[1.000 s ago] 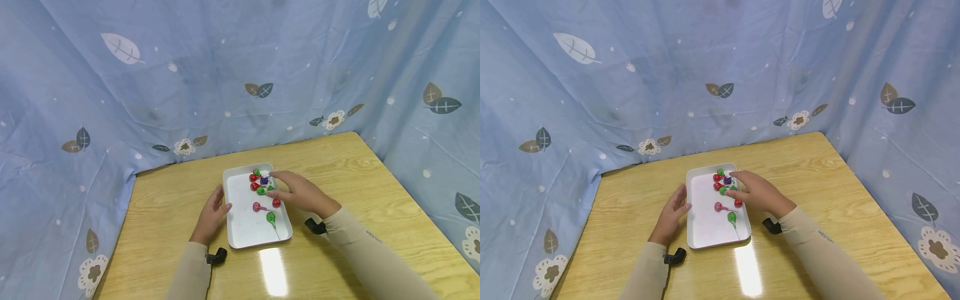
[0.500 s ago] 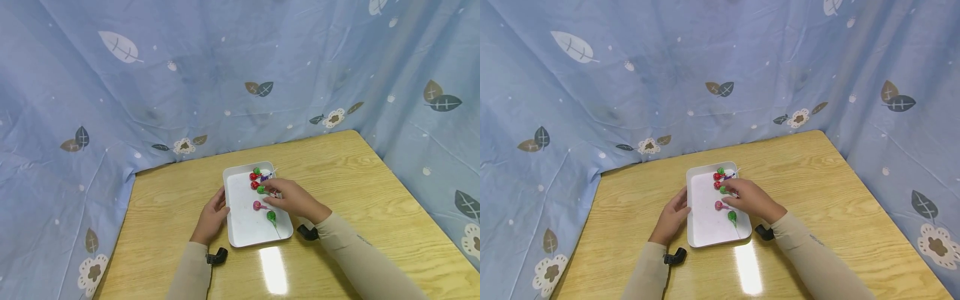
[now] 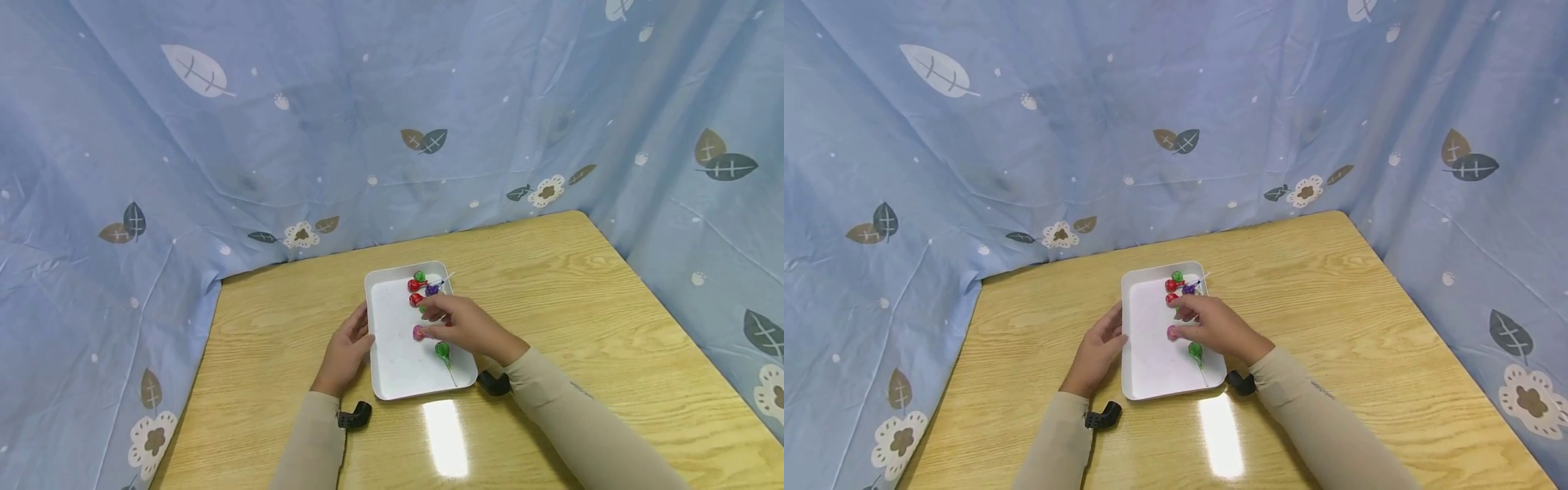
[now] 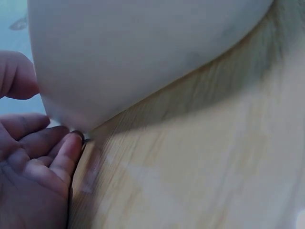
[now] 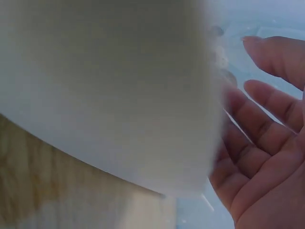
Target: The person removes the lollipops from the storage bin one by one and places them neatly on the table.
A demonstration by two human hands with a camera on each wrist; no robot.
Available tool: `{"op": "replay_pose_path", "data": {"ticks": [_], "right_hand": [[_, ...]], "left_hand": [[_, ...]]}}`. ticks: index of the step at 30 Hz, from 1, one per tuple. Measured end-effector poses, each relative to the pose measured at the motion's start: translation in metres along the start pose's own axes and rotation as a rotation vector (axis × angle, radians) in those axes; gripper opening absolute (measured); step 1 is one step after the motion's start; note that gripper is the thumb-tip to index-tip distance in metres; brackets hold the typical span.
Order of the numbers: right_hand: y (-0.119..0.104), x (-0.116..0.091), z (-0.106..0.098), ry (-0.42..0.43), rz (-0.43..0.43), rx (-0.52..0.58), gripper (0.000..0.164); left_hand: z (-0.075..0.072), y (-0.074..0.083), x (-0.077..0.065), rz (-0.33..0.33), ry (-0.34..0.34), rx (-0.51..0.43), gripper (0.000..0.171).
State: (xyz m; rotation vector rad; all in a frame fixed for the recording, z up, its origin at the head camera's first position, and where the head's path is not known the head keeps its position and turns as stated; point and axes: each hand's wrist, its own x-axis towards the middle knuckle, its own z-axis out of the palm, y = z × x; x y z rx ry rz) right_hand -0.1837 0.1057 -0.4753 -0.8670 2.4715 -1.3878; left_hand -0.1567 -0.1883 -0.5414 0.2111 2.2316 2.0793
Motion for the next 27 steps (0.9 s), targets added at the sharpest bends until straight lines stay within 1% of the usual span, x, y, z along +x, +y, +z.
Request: {"op": "replay_pose_path", "data": {"ticks": [4,7,10,15,18,22,27], "right_hand": [[0.006,0.004,0.006,-0.032,0.009,-0.026,0.04],[0.01,0.006,0.01,-0.055,0.011,-0.086,0.04],[0.012,0.008,0.014,-0.071,-0.007,-0.192,0.038],[0.017,0.011,0.025,-0.053,-0.092,-0.424,0.029],[0.02,0.012,0.03,-0.031,-0.125,-0.509,0.024],[0.021,0.012,0.034,-0.019,-0.125,-0.539,0.02],[0.021,0.012,0.036,-0.034,-0.118,-0.543,0.02]], "left_hand": [[0.0,-0.001,0.002,-0.01,0.01,0.0,0.068],[0.0,-0.001,0.002,-0.014,0.014,-0.001,0.068],[0.0,0.0,0.002,-0.02,0.015,0.003,0.068],[0.0,0.003,0.002,-0.028,0.021,0.008,0.068],[0.0,0.004,0.002,-0.017,0.023,0.009,0.068],[0.0,0.002,0.003,-0.007,0.019,0.009,0.068],[0.0,0.002,0.001,-0.01,0.027,0.009,0.067]]}}
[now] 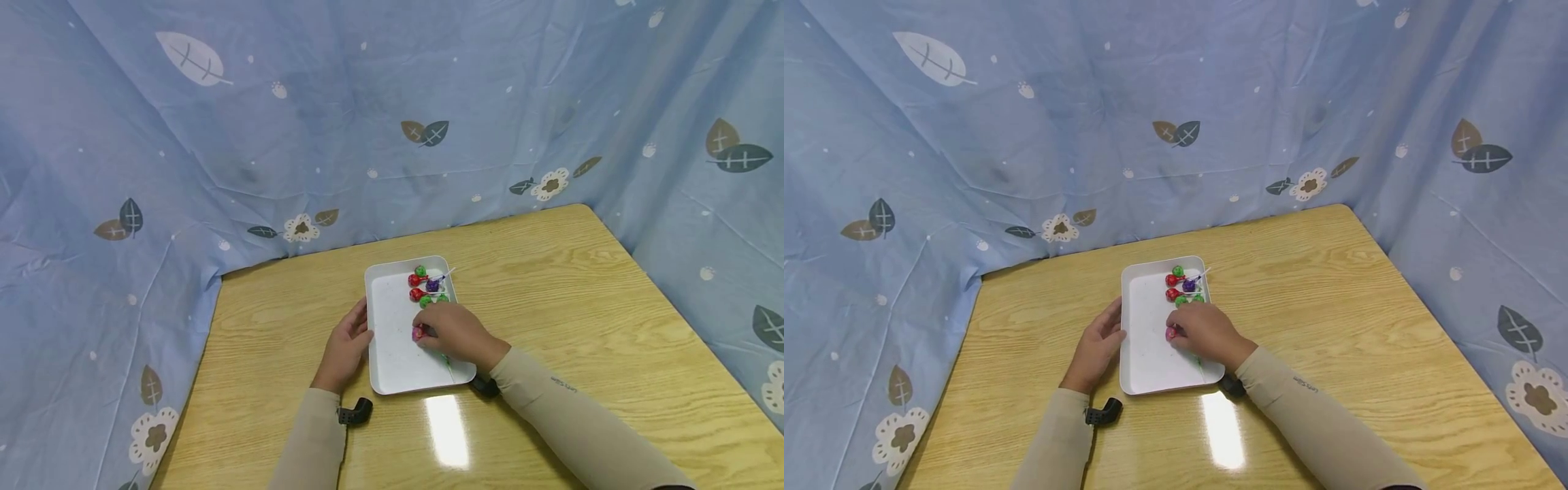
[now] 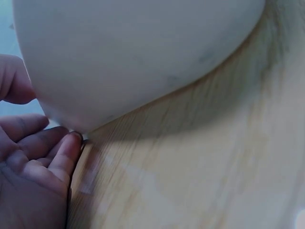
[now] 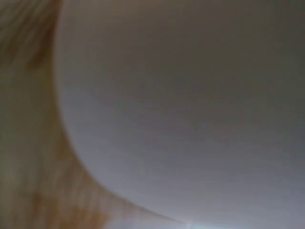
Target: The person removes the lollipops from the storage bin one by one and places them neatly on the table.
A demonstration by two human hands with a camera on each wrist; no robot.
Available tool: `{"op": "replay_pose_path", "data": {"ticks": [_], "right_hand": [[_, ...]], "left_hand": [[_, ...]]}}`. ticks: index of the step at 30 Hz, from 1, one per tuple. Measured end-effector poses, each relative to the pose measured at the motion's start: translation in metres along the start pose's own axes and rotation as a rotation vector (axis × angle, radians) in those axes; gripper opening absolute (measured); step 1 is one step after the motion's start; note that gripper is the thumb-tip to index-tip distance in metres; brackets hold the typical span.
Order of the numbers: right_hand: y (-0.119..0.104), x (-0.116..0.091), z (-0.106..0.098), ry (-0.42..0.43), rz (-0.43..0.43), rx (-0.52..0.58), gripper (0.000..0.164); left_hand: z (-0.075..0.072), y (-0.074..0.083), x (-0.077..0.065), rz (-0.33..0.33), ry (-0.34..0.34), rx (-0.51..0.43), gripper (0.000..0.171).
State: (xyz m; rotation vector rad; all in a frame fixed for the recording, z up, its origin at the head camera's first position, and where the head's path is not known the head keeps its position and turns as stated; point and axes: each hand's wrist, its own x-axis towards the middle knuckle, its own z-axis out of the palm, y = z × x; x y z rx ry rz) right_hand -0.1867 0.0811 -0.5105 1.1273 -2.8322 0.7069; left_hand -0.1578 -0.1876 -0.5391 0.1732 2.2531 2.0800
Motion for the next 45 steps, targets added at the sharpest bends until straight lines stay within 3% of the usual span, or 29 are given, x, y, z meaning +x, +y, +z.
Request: {"op": "replay_pose_path", "data": {"ticks": [8,18,29,45], "right_hand": [[0.0,0.0,0.0,0.018,0.017,0.036,0.023],[0.0,-0.002,-0.005,0.032,0.079,0.261,0.022],[0.002,0.0,-0.019,0.028,0.075,0.365,0.019],[0.015,-0.004,-0.046,0.164,0.177,0.55,0.026]], "left_hand": [[-0.001,0.001,0.0,0.01,-0.002,-0.002,0.067],[-0.002,-0.001,-0.001,0.005,0.002,0.004,0.067],[-0.002,-0.001,-0.001,-0.005,0.008,0.005,0.067],[-0.001,0.0,-0.001,0.018,0.003,0.002,0.067]]}}
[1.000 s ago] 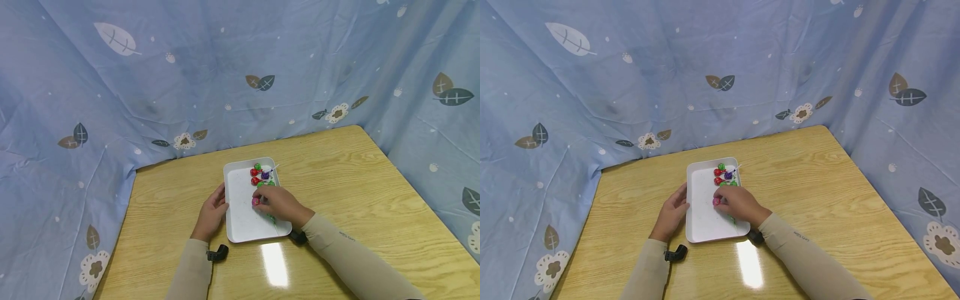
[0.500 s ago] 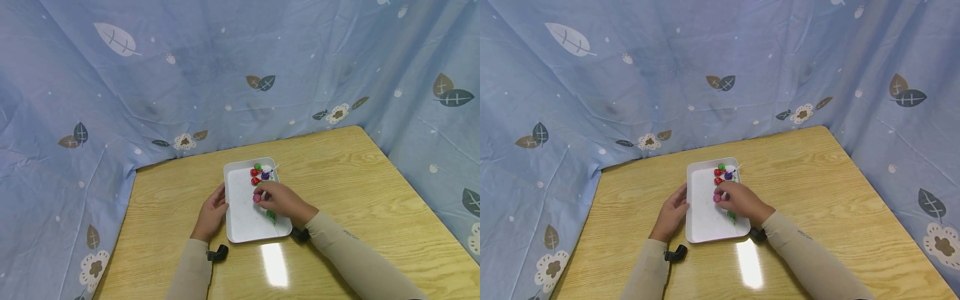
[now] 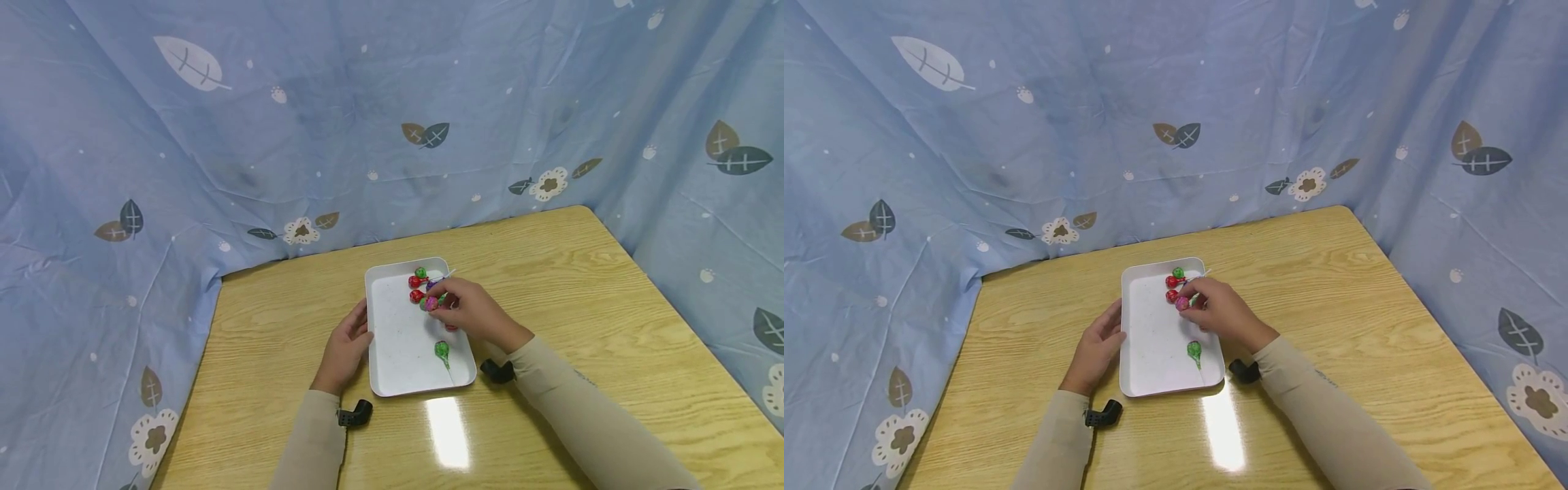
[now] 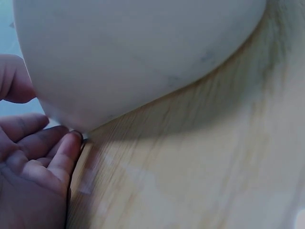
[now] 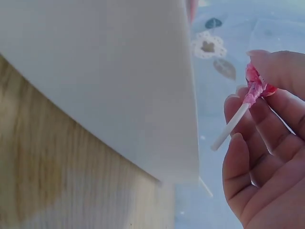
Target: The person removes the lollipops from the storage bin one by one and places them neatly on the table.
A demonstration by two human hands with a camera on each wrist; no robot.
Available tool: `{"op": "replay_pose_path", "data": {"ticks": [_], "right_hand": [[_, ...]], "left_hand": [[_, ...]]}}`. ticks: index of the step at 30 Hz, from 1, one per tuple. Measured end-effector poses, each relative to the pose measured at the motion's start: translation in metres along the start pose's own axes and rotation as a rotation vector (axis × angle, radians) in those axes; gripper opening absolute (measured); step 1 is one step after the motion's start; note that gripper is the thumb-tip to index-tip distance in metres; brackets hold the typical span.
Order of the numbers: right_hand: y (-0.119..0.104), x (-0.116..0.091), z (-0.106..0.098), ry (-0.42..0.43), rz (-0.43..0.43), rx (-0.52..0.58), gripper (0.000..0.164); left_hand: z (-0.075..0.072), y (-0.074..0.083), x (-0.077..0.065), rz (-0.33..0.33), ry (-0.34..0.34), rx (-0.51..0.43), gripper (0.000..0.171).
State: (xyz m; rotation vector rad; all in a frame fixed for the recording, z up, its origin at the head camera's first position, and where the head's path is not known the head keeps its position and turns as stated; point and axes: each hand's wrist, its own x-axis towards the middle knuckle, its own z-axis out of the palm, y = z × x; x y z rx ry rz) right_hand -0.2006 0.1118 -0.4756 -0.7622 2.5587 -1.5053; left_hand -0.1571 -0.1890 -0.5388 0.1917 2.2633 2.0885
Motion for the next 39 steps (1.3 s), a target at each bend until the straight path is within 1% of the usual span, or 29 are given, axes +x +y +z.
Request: {"op": "replay_pose_path", "data": {"ticks": [6,10,15,19,23,27,32,39], "right_hand": [[0.003,0.0,-0.01,0.033,0.001,-0.006,0.031],[0.006,0.001,-0.019,0.052,0.018,-0.03,0.029],[0.012,0.003,-0.034,0.09,0.042,-0.071,0.027],[0.015,0.005,-0.048,0.111,0.061,-0.122,0.026],[0.019,0.007,-0.058,0.109,0.069,-0.146,0.025],[0.025,0.008,-0.065,0.117,0.078,-0.137,0.027],[0.035,0.011,-0.07,0.132,0.099,-0.147,0.027],[0.053,0.018,-0.075,0.106,0.147,-0.164,0.025]], "left_hand": [[0.0,-0.001,0.0,0.0,0.001,0.002,0.067],[0.0,-0.001,0.0,0.0,-0.001,-0.004,0.067],[0.0,-0.002,0.0,-0.003,-0.006,-0.015,0.067],[0.001,-0.002,0.001,-0.006,-0.006,-0.005,0.067],[0.001,-0.001,0.001,-0.008,-0.001,0.007,0.066],[0.0,-0.001,0.001,-0.005,-0.005,-0.002,0.066],[0.0,-0.001,0.001,-0.008,-0.004,-0.001,0.066],[0.0,-0.001,0.001,-0.014,0.005,0.007,0.067]]}}
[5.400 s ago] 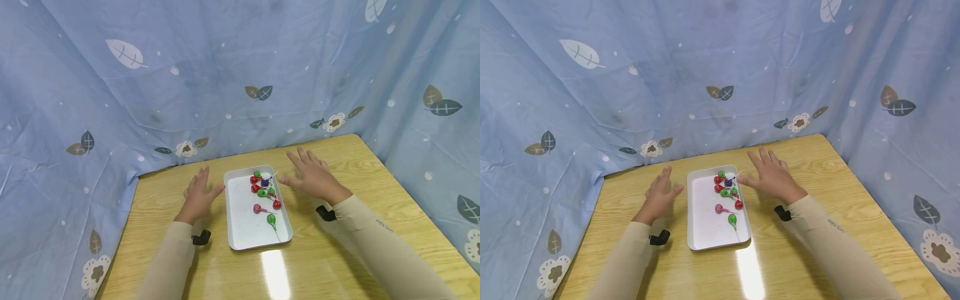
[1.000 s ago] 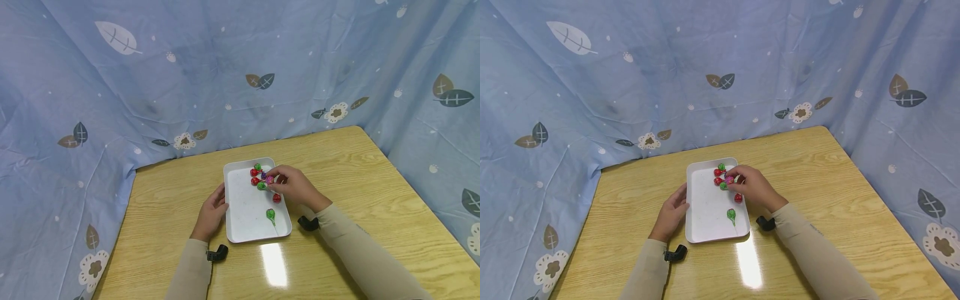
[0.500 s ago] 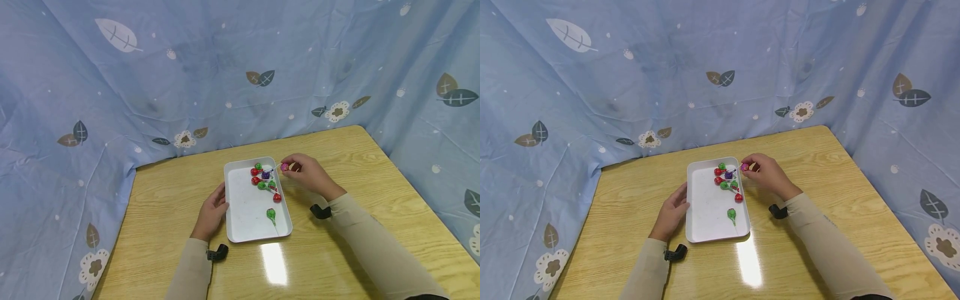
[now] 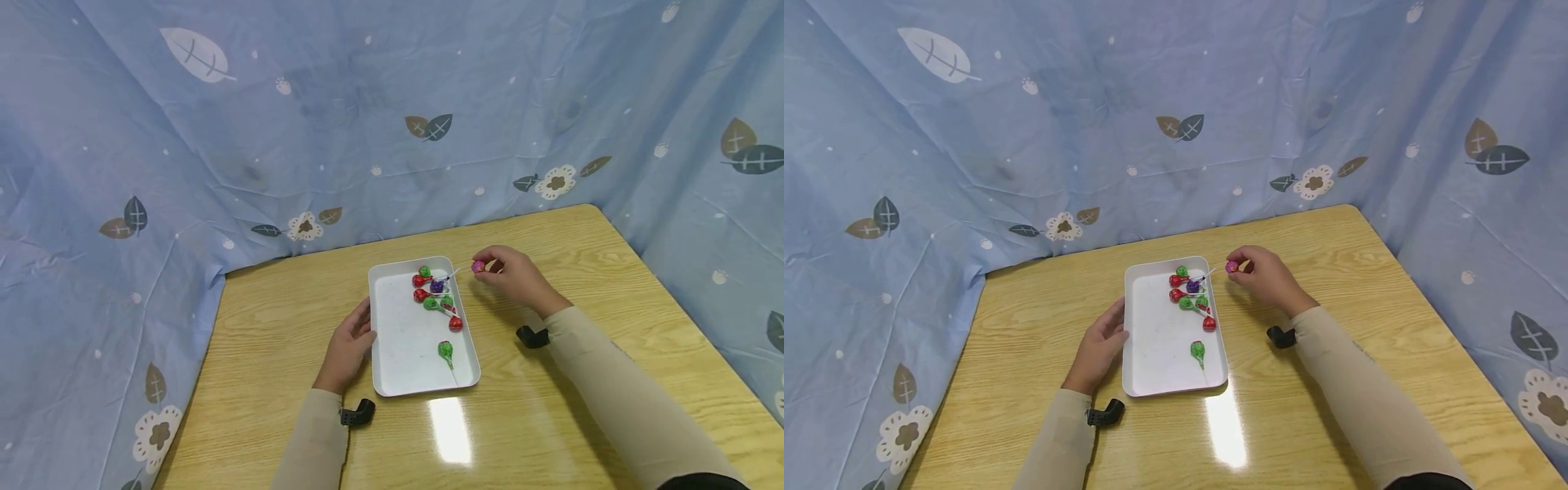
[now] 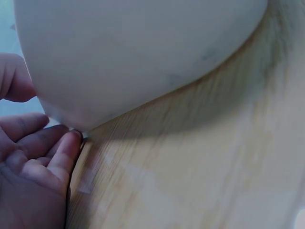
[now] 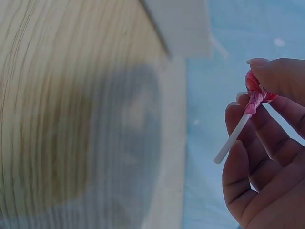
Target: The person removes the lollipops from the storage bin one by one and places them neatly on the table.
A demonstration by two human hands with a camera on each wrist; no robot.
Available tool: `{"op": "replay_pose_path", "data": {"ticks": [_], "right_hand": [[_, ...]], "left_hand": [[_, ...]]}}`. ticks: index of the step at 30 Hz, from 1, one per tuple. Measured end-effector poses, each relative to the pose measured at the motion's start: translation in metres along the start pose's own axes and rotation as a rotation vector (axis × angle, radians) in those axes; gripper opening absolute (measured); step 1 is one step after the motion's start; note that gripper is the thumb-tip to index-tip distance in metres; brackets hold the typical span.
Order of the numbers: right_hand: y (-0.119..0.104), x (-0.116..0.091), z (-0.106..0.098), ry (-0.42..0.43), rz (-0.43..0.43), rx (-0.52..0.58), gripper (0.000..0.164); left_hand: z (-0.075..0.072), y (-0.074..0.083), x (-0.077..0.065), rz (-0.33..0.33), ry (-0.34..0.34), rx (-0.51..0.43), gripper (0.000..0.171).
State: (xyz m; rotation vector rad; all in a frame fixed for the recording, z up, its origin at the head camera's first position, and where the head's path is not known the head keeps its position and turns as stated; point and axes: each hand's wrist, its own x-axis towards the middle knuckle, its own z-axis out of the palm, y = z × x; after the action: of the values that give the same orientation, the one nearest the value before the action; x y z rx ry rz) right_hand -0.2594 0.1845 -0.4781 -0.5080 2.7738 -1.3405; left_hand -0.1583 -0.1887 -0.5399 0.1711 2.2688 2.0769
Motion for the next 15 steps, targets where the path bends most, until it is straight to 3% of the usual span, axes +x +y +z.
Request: {"op": "replay_pose_path", "data": {"ticks": [5,15], "right_hand": [[0.012,0.007,0.0,-0.032,0.03,-0.019,0.026],[0.034,0.026,0.002,-0.092,0.01,-0.061,0.022]], "left_hand": [[0.0,0.0,0.0,-0.005,0.001,-0.002,0.067],[-0.001,0.001,0.001,-0.002,-0.007,-0.022,0.068]]}}
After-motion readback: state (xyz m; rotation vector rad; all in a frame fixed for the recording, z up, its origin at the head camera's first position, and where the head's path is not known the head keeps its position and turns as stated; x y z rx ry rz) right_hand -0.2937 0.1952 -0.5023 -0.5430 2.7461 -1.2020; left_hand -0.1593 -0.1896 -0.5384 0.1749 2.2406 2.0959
